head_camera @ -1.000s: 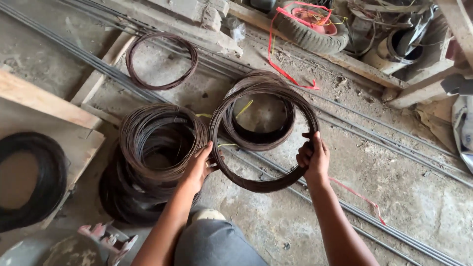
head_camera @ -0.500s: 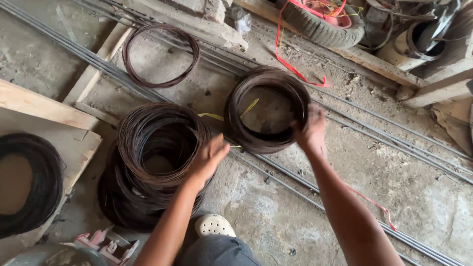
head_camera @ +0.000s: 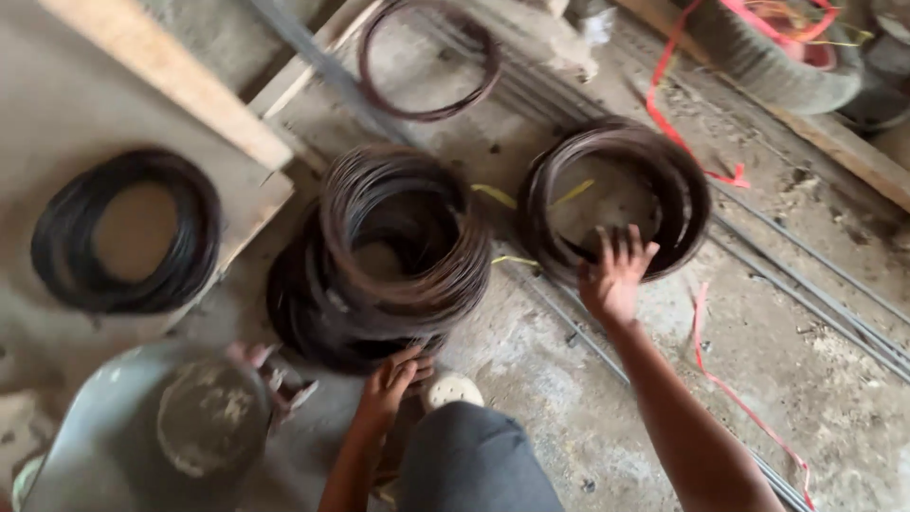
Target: The person sits on the floor and handles several coils of dark wire. They pick up a coil, untangle it, and straighten the wire by hand, then place it back down among other coils.
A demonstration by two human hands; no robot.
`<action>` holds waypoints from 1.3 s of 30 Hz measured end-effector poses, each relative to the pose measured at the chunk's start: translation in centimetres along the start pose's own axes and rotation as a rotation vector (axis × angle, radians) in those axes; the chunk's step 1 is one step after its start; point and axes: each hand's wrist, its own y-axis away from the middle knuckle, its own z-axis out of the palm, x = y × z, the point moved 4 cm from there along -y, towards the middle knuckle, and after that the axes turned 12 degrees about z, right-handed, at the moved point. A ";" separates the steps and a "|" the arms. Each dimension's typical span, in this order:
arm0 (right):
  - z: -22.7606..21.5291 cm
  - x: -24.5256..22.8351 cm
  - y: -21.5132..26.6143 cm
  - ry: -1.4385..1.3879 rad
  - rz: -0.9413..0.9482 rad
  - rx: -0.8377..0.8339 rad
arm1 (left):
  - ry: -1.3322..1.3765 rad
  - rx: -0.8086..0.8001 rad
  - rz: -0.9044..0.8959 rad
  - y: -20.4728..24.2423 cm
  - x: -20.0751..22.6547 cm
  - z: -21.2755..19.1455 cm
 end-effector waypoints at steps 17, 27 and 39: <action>12.3 -29.4 4.8 0.196 -0.444 -1.070 | 0.293 0.351 0.159 2.6 -3.6 -6.6; 13.3 -29.8 3.5 0.222 -0.186 -1.156 | 0.264 0.366 0.037 4.4 -5.8 -8.7; 18.2 -27.3 4.8 0.194 -0.139 -1.149 | 0.289 0.341 -0.013 4.9 -6.2 -8.5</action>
